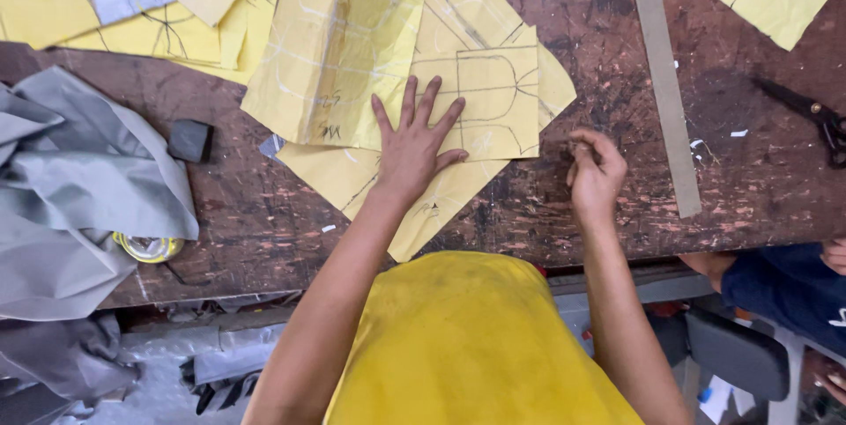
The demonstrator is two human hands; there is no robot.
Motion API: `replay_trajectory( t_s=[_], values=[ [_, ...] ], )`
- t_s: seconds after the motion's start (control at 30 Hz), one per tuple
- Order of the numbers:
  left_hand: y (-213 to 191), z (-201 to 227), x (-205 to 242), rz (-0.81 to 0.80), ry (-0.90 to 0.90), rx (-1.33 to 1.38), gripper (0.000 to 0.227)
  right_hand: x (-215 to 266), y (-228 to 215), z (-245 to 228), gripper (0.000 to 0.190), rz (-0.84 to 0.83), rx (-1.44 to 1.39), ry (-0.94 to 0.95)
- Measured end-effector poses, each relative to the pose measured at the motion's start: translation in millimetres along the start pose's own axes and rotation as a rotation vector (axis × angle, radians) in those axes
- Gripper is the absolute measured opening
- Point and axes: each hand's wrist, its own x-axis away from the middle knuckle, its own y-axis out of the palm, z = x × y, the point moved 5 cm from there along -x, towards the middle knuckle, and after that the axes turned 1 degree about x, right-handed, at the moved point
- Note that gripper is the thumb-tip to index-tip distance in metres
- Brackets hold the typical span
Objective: The person uses a utility knife to cut along marked lines on yellow paper patterns laid on a wooden table. They then fold, align, and stack the cut pieces, organizing them into piles while handling a ruler and scissors nearby.
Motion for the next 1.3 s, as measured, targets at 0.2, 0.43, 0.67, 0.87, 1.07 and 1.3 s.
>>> replay_trajectory(
  t_s=[0.2, 0.43, 0.67, 0.87, 1.07, 1.3],
  values=[
    [-45.9, -33.8, 14.9, 0.420, -0.169, -0.110, 0.085, -11.3, 13.7, -23.2, 0.016, 0.010, 0.120, -0.118],
    [-88.9, -111.2, -9.5, 0.350, -0.533, 0.064, 0.090, 0.1, 62.7, -44.9, 0.035, 0.039, 0.464, -0.273],
    [-150.8, -131.7, 8.1, 0.755, -0.471, 0.106, 0.050, 2.6, 66.2, -22.6, 0.028, 0.071, 0.280, -0.182],
    [-271.9, -178.6, 23.6, 0.976, -0.380, -0.029, 0.045, -4.2, 71.4, -11.1, 0.022, 0.096, -0.029, 0.047],
    [-312.0, -213.3, 22.2, 1.070, -0.279, -0.119, 0.045, 6.7, 80.4, -13.4, 0.023, 0.071, -0.051, 0.071],
    [-291.3, -319.3, 9.3, 0.946, -0.544, -0.073, 0.046, 12.5, 85.4, -13.3, 0.026, 0.009, 0.113, 0.070]
  ],
)
